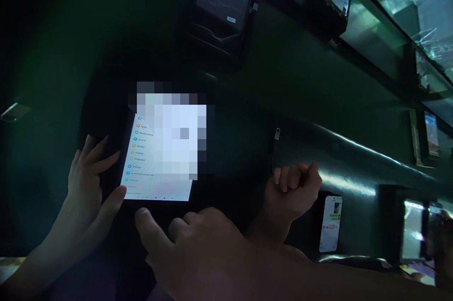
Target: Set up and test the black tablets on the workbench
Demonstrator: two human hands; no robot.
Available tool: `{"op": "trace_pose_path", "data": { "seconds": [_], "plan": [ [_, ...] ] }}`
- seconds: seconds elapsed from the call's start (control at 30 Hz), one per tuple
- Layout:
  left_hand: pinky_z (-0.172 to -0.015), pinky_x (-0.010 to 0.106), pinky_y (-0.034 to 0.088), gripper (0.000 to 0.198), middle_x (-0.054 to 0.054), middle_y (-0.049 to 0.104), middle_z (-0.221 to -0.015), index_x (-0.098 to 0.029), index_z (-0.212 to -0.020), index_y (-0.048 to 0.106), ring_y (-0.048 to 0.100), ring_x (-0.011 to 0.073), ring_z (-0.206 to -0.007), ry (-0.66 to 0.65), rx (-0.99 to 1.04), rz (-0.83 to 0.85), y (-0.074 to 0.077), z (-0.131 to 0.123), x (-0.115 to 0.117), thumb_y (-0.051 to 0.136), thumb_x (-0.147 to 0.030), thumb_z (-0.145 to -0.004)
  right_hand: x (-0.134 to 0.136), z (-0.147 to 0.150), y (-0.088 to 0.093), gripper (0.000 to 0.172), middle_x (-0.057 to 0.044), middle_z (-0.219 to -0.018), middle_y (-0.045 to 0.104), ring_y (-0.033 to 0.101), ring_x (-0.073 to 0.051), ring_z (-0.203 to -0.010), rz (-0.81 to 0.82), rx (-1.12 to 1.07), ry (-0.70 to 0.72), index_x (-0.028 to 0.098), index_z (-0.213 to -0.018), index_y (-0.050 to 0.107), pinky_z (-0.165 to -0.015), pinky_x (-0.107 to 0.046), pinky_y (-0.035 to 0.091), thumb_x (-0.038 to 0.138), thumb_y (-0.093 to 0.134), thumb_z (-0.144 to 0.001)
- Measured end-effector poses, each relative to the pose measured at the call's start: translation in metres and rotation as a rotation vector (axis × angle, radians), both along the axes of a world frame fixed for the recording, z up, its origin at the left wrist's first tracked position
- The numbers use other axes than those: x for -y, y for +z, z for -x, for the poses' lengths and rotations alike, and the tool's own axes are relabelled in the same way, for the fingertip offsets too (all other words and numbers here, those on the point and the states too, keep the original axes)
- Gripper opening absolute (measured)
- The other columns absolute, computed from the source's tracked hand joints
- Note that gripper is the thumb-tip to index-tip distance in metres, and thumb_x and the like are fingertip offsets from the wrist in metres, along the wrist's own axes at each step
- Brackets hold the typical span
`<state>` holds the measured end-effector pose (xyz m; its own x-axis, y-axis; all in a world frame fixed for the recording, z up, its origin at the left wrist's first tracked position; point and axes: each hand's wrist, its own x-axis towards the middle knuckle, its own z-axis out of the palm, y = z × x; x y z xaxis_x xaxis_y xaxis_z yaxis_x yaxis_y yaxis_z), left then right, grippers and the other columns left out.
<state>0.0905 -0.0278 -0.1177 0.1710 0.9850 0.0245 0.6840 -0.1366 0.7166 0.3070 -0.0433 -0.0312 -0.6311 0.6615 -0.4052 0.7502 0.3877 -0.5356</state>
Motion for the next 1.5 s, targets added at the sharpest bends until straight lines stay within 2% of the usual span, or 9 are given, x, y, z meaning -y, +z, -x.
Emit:
{"op": "trace_pose_path", "data": {
  "seconds": [0.33,0.6,0.8,0.97,1.2,1.4,1.5],
  "plan": [
    [-0.125,0.07,0.008,0.057,-0.015,0.012,-0.163,-0.036,-0.151,0.02,0.004,0.0309,-0.152,0.003,0.01,-0.003,-0.001,0.002,0.001,0.034,-0.033,-0.096,0.0,-0.004,0.001,0.053,0.002,-0.065,0.066,0.063,-0.015,-0.053,-0.035,0.038,0.032,0.03,-0.152,0.039,-0.043,-0.029,0.045,0.035,0.051,-0.101],
    [-0.125,0.072,0.008,0.059,-0.019,0.012,-0.162,-0.043,-0.151,0.017,0.005,0.0325,-0.152,0.008,0.017,0.017,-0.003,0.003,0.001,0.033,-0.039,-0.094,0.004,-0.005,0.001,0.047,0.004,-0.061,0.063,0.061,-0.011,-0.05,-0.088,-0.008,-0.046,0.03,-0.15,0.042,-0.043,-0.025,0.044,0.037,0.044,-0.104],
    [-0.124,0.07,0.011,0.056,-0.013,0.016,-0.163,-0.037,-0.15,0.023,0.008,0.0332,-0.151,0.025,0.019,-0.006,-0.002,0.0,0.0,0.034,-0.031,-0.096,-0.002,-0.003,-0.008,0.053,0.002,-0.062,0.066,0.059,-0.014,-0.048,-0.084,0.019,0.026,0.025,-0.156,0.031,-0.043,-0.027,0.046,0.035,0.038,-0.104],
    [-0.126,0.067,0.01,0.055,-0.011,0.019,-0.163,-0.035,-0.149,0.026,0.009,0.0326,-0.151,0.035,0.03,-0.002,-0.004,0.0,0.0,0.035,-0.032,-0.095,0.0,-0.005,-0.005,0.051,0.002,-0.064,0.068,0.06,-0.015,-0.051,-0.06,0.011,0.069,0.028,-0.154,0.033,-0.045,-0.029,0.049,0.033,0.031,-0.104],
    [-0.127,0.064,0.01,0.053,-0.011,0.02,-0.162,-0.03,-0.147,0.03,0.01,0.0316,-0.151,0.04,0.033,-0.01,-0.004,0.002,0.001,0.036,-0.032,-0.094,-0.004,0.002,0.0,0.052,-0.001,-0.07,0.069,0.061,-0.015,-0.056,-0.028,0.103,0.18,0.02,-0.155,0.029,-0.046,-0.029,0.041,0.028,0.035,-0.105],
    [-0.128,0.064,0.011,0.052,-0.017,0.02,-0.161,-0.036,-0.146,0.03,0.011,0.0291,-0.152,0.064,0.044,-0.002,-0.004,0.001,0.0,0.036,-0.033,-0.094,-0.012,0.008,-0.002,0.071,-0.001,-0.069,0.069,0.059,-0.018,-0.048,0.002,0.198,0.262,0.008,-0.156,0.018,-0.037,-0.029,0.025,0.025,0.053,-0.096],
    [-0.127,0.067,0.011,0.052,-0.014,0.021,-0.162,-0.035,-0.146,0.03,0.012,0.0308,-0.151,0.056,0.039,-0.006,-0.005,0.001,0.0,0.035,-0.033,-0.094,-0.01,0.007,0.0,0.068,-0.002,-0.074,0.071,0.062,-0.018,-0.052,0.013,0.185,0.257,0.009,-0.154,0.021,-0.039,-0.031,0.027,0.029,0.052,-0.097]
  ]
}}
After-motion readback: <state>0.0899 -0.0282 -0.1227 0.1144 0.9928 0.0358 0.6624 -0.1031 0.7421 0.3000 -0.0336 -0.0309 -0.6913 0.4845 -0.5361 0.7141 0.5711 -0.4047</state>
